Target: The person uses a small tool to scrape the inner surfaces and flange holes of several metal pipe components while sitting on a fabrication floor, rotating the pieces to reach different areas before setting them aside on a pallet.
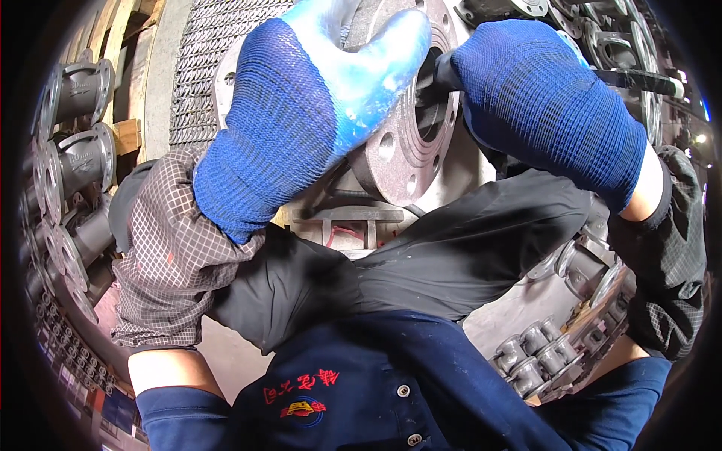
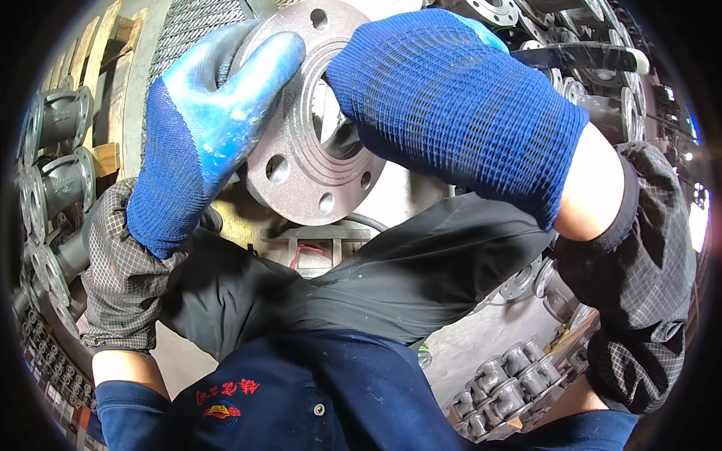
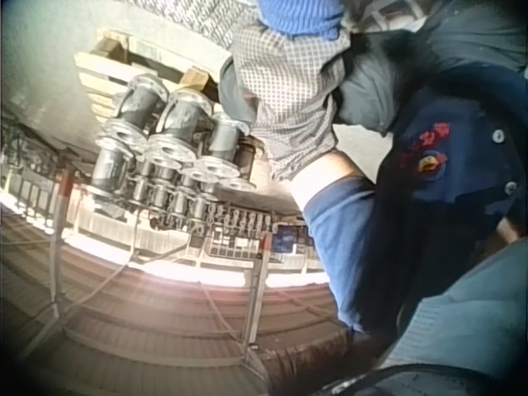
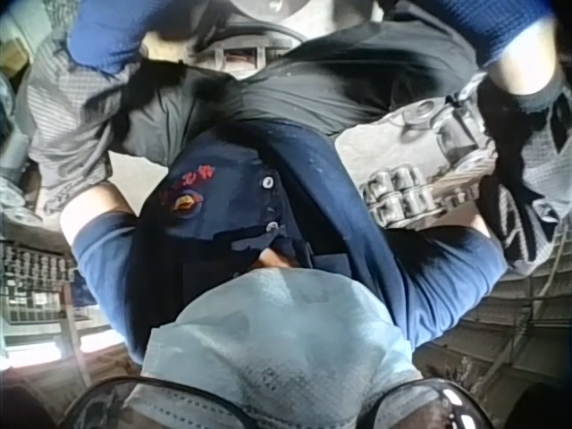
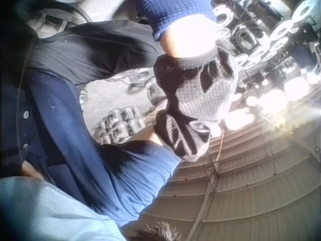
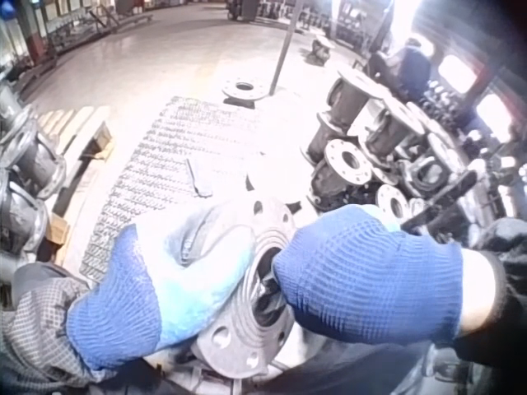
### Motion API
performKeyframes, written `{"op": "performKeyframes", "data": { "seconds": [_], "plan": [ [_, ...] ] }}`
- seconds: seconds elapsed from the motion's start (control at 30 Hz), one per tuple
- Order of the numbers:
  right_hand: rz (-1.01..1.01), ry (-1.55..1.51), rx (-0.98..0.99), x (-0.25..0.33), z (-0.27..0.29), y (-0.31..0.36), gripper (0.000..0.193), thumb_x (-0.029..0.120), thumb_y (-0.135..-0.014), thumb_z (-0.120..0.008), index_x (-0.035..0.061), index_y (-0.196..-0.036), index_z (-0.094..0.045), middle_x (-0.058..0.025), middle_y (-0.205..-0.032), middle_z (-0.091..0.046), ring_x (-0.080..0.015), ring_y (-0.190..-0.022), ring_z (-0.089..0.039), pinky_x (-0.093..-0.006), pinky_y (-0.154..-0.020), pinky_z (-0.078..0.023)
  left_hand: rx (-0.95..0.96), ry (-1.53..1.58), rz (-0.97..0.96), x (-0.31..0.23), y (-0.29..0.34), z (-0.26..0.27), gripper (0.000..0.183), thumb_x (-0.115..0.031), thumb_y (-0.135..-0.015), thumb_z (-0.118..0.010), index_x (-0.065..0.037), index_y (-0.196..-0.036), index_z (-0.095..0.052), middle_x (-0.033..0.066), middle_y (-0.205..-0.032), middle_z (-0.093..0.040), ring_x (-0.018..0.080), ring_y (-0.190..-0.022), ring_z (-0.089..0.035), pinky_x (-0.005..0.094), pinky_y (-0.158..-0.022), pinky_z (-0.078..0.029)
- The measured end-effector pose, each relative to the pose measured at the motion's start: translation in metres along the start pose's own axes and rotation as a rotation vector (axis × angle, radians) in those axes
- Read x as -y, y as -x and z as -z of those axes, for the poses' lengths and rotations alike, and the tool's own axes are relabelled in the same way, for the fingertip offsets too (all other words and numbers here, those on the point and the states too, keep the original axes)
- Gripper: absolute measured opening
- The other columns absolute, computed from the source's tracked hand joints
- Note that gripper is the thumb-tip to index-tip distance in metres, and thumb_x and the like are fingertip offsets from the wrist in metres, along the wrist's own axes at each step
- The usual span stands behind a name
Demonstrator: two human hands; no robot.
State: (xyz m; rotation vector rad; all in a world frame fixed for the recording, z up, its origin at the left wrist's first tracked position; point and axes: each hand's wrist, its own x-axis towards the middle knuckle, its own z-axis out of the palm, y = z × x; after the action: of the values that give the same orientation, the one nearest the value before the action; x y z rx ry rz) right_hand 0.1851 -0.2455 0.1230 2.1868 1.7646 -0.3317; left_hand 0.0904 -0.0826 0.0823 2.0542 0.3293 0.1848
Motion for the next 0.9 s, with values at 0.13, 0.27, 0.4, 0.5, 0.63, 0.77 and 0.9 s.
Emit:
{"op": "performKeyframes", "data": {
  "seconds": [0.13,0.27,0.4,0.5,0.63,0.77,0.9],
  "plan": [
    [-0.073,-0.035,0.038,0.002,0.002,0.007,0.014,0.008,-0.081,-0.064,0.0089,-0.094,-0.069,-0.0084,-0.069,-0.064,-0.0176,-0.062,-0.065,-0.0325,-0.060,-0.054,0.048,0.136,0.008,-0.008,0.000,-0.006,0.045,-0.028,-0.083,-0.068,0.005,-0.112,-0.060,0.0145,-0.100,-0.066,0.0152,-0.090,-0.064,0.0271,-0.081,-0.049],
    [-0.096,-0.120,0.041,0.006,0.003,-0.021,0.020,0.004,-0.081,-0.059,0.0113,-0.097,-0.069,-0.0078,-0.068,-0.064,-0.0186,-0.061,-0.064,-0.0326,-0.060,-0.053,-0.019,0.036,0.047,0.006,0.003,0.005,0.043,-0.027,-0.083,-0.068,0.005,-0.111,-0.060,0.0142,-0.100,-0.066,0.0140,-0.090,-0.063,0.0266,-0.080,-0.050],
    [-0.155,-0.183,-0.116,-0.004,-0.003,0.012,0.026,0.004,-0.079,-0.056,0.0148,-0.099,-0.069,-0.0066,-0.072,-0.063,-0.0210,-0.062,-0.062,-0.0330,-0.058,-0.052,0.009,0.108,-0.030,-0.001,0.001,-0.001,0.043,-0.026,-0.083,-0.069,0.005,-0.111,-0.061,0.0132,-0.099,-0.066,0.0140,-0.089,-0.063,0.0262,-0.080,-0.050],
    [-0.033,-0.081,-0.247,-0.009,-0.010,0.023,0.028,0.001,-0.074,-0.054,0.0127,-0.096,-0.066,-0.0077,-0.073,-0.059,-0.0245,-0.064,-0.061,-0.0354,-0.056,-0.050,-0.008,0.180,-0.016,0.001,0.001,-0.003,0.043,-0.025,-0.082,-0.070,0.005,-0.111,-0.061,0.0121,-0.098,-0.067,0.0144,-0.089,-0.063,0.0263,-0.080,-0.050],
    [0.019,-0.105,-0.390,-0.004,-0.023,0.026,0.010,0.009,-0.079,-0.055,0.0105,-0.084,-0.064,-0.0083,-0.067,-0.055,-0.0227,-0.062,-0.059,-0.0355,-0.053,-0.048,-0.020,0.185,0.002,0.006,-0.001,-0.006,0.043,-0.025,-0.082,-0.070,0.005,-0.111,-0.061,0.0125,-0.098,-0.067,0.0144,-0.088,-0.064,0.0263,-0.079,-0.050],
    [-0.115,0.027,-0.051,0.016,-0.002,0.019,0.020,0.024,-0.084,-0.059,0.0065,-0.076,-0.059,-0.0094,-0.065,-0.054,-0.0233,-0.061,-0.058,-0.0348,-0.051,-0.045,-0.036,0.105,-0.012,0.004,0.002,0.002,0.044,-0.026,-0.081,-0.071,0.005,-0.111,-0.061,0.0127,-0.099,-0.067,0.0146,-0.088,-0.064,0.0264,-0.079,-0.051],
    [-0.122,0.056,-0.145,0.009,-0.017,0.021,0.029,0.031,-0.089,-0.055,0.0066,-0.073,-0.057,-0.0108,-0.064,-0.054,-0.0250,-0.060,-0.058,-0.0382,-0.056,-0.046,0.011,0.117,0.012,0.007,-0.003,-0.006,0.045,-0.027,-0.081,-0.071,0.005,-0.111,-0.061,0.0129,-0.099,-0.067,0.0147,-0.089,-0.064,0.0265,-0.079,-0.051]
  ]
}}
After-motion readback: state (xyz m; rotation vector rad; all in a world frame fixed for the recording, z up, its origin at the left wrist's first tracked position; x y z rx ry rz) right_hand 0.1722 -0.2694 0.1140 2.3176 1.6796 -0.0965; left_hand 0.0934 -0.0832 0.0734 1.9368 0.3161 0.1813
